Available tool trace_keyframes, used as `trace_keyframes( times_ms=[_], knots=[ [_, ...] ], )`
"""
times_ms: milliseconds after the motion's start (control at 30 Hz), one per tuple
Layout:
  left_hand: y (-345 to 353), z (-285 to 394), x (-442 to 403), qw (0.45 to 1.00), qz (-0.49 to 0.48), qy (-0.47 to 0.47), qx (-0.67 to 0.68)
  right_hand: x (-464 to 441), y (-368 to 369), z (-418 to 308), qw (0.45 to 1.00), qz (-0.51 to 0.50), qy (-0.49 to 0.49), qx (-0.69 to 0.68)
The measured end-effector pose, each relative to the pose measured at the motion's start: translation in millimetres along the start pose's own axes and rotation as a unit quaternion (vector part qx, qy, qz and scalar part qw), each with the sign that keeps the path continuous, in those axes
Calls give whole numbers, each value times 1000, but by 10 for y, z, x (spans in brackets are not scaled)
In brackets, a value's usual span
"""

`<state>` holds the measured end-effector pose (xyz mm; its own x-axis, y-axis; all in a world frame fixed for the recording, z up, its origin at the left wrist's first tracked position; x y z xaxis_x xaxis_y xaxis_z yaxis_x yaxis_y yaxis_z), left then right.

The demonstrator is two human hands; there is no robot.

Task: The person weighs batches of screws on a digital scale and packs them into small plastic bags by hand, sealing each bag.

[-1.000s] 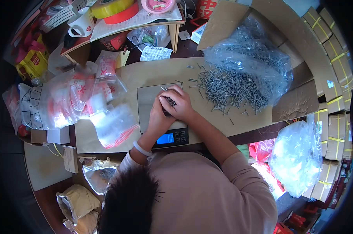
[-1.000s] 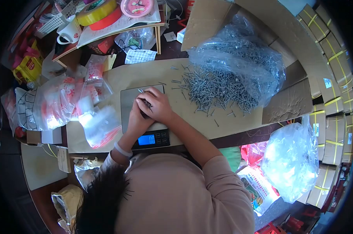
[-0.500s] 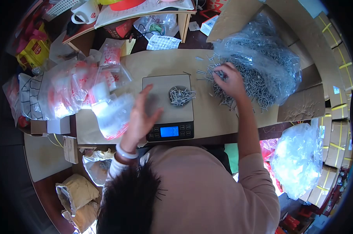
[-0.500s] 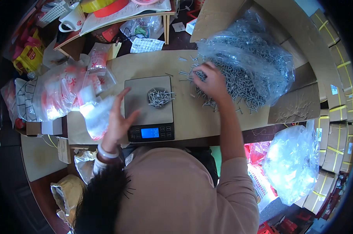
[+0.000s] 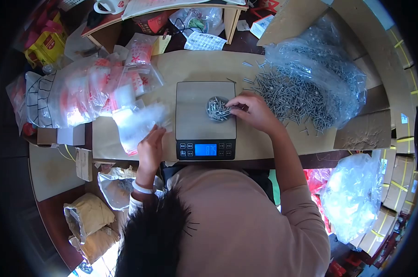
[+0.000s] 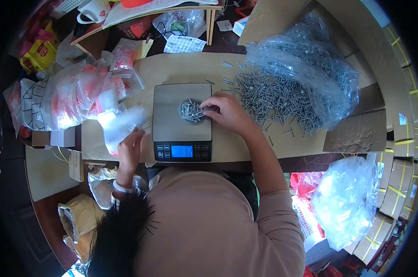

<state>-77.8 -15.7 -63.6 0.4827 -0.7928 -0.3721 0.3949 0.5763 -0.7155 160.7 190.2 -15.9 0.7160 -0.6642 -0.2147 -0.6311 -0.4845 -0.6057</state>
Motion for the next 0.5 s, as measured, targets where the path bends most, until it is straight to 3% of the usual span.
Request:
trace_keyframes(
  times_ms=[200, 300, 400, 500],
  knots=[
    [-20, -53, -52, 999, -5, -28, 38, 55, -265, -97, 991, 100, 51, -75],
    [-104, 4, -97, 999, -15, -32, 31, 122, -540, 143, 984, 162, 63, -29],
    [-204, 80, -126, 998, 37, -17, 47, 184, -586, 234, 948, 206, -52, 237],
    [-295, 230, -218, 997, 64, 3, 31, 206, -210, 291, 943, 151, -38, 295]
  ],
)
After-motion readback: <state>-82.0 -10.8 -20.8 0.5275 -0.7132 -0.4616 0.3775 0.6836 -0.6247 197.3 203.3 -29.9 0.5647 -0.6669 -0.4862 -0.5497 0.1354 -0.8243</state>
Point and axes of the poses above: each hand's wrist, its own x-axis away from the middle knuckle, its own y-axis out of the palm, z = x × y, the point moved 4 cm from there along -x, towards the middle knuckle, and after that the axes turned 10 degrees about z, right-handed, at the moved point
